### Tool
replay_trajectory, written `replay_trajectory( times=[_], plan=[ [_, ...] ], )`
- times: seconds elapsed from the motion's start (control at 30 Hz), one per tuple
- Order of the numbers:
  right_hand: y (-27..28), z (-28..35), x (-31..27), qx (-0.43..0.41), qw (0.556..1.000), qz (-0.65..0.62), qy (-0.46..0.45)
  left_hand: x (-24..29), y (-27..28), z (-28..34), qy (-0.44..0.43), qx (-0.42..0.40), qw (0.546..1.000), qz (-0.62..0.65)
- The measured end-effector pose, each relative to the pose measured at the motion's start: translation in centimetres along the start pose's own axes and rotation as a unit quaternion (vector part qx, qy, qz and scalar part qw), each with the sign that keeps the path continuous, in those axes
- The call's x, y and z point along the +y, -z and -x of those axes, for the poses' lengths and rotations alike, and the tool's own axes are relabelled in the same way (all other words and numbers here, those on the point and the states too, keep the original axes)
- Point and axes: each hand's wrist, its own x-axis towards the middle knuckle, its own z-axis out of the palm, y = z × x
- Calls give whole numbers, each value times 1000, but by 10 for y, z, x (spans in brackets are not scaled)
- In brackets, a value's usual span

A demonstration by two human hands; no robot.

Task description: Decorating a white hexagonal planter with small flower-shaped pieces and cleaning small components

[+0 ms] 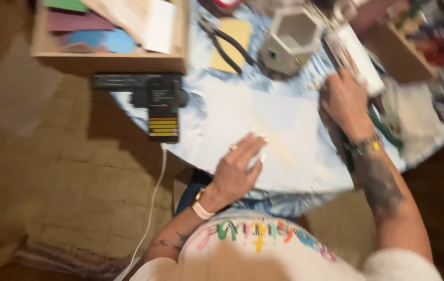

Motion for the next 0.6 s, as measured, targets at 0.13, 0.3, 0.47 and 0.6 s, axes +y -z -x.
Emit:
replay_trajectory(
  times=[0.13, 0.3, 0.47, 0.6],
  plan=[
    [32, 16, -10, -6, 998, -65, -4, -5, -1, 2, 11, 29, 1000, -6],
    [57, 59, -43, 163, 923, -346, -34, -3, -4, 1, -3, 28, 1000, -1],
    [81, 80, -103, 112, 835, -531, -92, 2, -4, -3, 1, 11, 1000, -15],
    [105, 86, -133, 38, 730, -670, -132, 4, 0, -4, 5, 2, 1000, -17]
  ],
)
